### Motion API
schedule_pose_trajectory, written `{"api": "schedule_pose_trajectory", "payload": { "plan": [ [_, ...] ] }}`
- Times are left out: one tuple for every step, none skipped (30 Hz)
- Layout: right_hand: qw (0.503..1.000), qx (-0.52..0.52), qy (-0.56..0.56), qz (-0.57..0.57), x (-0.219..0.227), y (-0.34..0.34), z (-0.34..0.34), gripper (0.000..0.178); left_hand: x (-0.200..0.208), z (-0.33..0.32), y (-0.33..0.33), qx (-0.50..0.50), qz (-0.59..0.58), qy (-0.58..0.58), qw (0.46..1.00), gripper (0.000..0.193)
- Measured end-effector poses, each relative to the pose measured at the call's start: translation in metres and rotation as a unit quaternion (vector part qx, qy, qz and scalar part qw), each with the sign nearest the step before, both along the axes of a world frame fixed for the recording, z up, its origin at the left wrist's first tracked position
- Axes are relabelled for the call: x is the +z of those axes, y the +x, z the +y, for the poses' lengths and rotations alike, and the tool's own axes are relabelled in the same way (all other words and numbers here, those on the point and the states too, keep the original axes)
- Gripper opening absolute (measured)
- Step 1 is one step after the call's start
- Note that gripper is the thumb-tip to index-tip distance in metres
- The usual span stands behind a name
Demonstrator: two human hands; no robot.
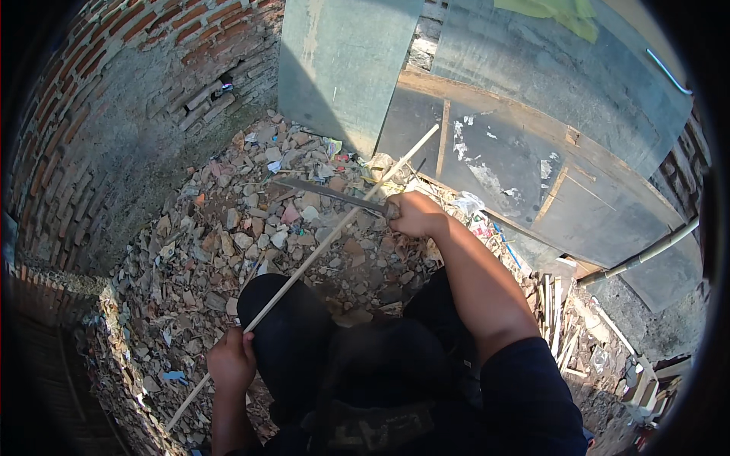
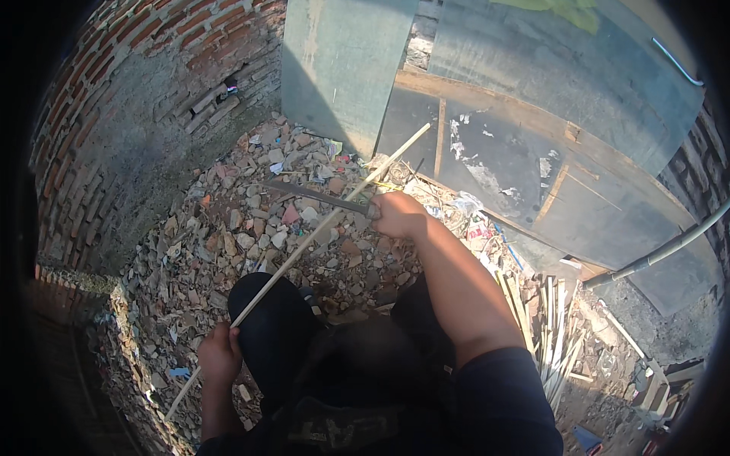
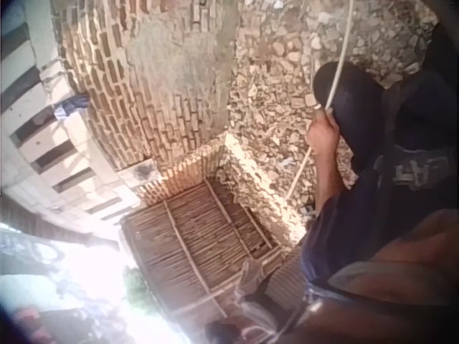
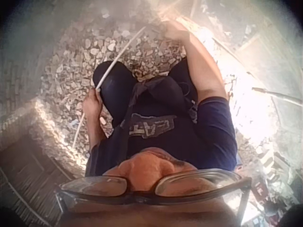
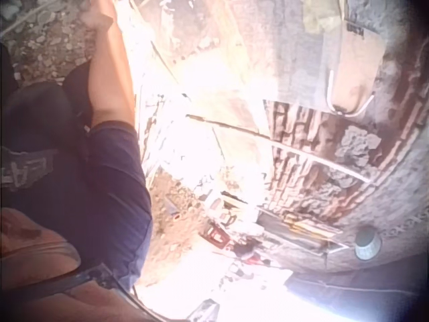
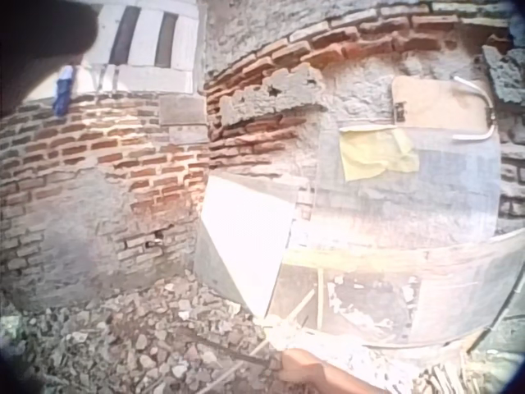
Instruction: The person holds a thin wooden stick in one hand and repeatedly scrapes and shapes it using a knife.
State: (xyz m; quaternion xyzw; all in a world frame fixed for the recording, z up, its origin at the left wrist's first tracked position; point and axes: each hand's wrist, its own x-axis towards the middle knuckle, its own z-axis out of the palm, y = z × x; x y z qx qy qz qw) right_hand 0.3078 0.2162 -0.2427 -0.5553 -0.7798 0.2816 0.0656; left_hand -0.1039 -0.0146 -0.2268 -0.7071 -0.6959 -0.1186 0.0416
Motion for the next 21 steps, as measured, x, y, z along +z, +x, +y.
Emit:
{"api": "schedule_pose_trajectory", "payload": {
  "plan": [
    [0.996,-0.090,0.010,0.016,-0.018,0.020,0.013,0.039,0.000,0.005,0.002,0.007,0.001,-0.016,1.000,0.020],
    [0.984,-0.174,0.021,0.032,-0.030,0.036,0.022,0.037,0.002,0.008,0.005,0.004,-0.001,-0.013,1.000,0.020],
    [0.976,-0.208,0.028,0.054,-0.031,0.042,0.020,0.032,0.007,0.007,0.008,0.000,0.000,-0.014,1.000,0.020],
    [0.977,-0.205,0.031,0.054,-0.034,0.041,0.019,0.032,0.009,0.007,0.010,-0.006,0.000,-0.016,1.000,0.020],
    [0.981,-0.178,0.049,0.060,-0.038,0.041,0.017,0.032,0.010,0.009,0.011,-0.005,-0.001,-0.013,1.000,0.020],
    [0.984,-0.152,0.064,0.066,-0.040,0.040,0.015,0.031,0.009,0.010,0.011,-0.004,-0.007,-0.018,1.000,0.021],
    [0.990,-0.096,0.084,0.055,-0.028,0.025,0.008,0.030,0.009,0.006,0.009,0.003,-0.009,-0.028,1.000,0.022],
    [0.991,-0.090,0.078,0.058,-0.015,0.012,0.002,0.030,0.007,0.004,0.006,0.009,-0.006,-0.033,0.999,0.022],
    [0.995,-0.062,0.073,0.018,0.004,0.004,-0.006,0.030,0.004,0.004,0.003,0.002,-0.014,-0.030,0.999,0.023],
    [0.997,-0.033,0.067,-0.022,0.012,0.000,-0.010,0.029,0.002,0.004,-0.001,-0.004,-0.022,-0.026,0.999,0.024],
    [0.995,-0.051,0.082,0.010,-0.003,0.007,-0.002,0.029,0.000,0.003,-0.005,-0.003,-0.022,-0.029,0.999,0.024],
    [0.995,-0.056,0.082,0.007,-0.013,0.019,0.001,0.029,-0.002,0.006,-0.006,-0.020,-0.018,-0.024,0.999,0.025],
    [0.987,-0.147,0.054,0.033,-0.023,0.029,0.010,0.029,-0.002,0.011,-0.006,-0.034,-0.011,-0.016,0.999,0.025],
    [0.969,-0.239,0.027,0.059,-0.033,0.040,0.019,0.029,0.002,0.016,-0.003,-0.037,-0.012,-0.012,0.999,0.025],
    [0.969,-0.239,0.011,0.059,-0.037,0.040,0.016,0.029,0.007,0.015,-0.002,-0.037,-0.005,-0.029,0.999,0.025],
    [0.969,-0.238,0.012,0.059,-0.040,0.040,0.017,0.029,0.011,0.016,-0.002,-0.037,0.001,-0.047,0.998,0.025],
    [0.981,-0.187,0.024,0.037,-0.042,0.041,0.018,0.029,0.012,0.019,-0.002,-0.037,0.001,-0.046,0.998,0.025],
    [0.990,-0.133,0.034,0.014,-0.036,0.036,0.014,0.029,0.012,0.019,-0.003,-0.033,-0.006,-0.052,0.998,0.025],
    [0.992,-0.122,0.023,0.008,-0.026,0.022,0.008,0.028,0.011,0.016,-0.005,-0.026,-0.012,-0.061,0.998,0.024],
    [0.993,-0.117,0.017,0.009,-0.015,0.012,0.002,0.028,0.010,0.014,-0.006,-0.021,-0.011,-0.066,0.998,0.024],
    [0.995,-0.086,0.050,0.005,0.000,0.007,-0.006,0.029,0.010,0.015,-0.005,-0.019,-0.021,-0.069,0.997,0.025]
  ]
}}
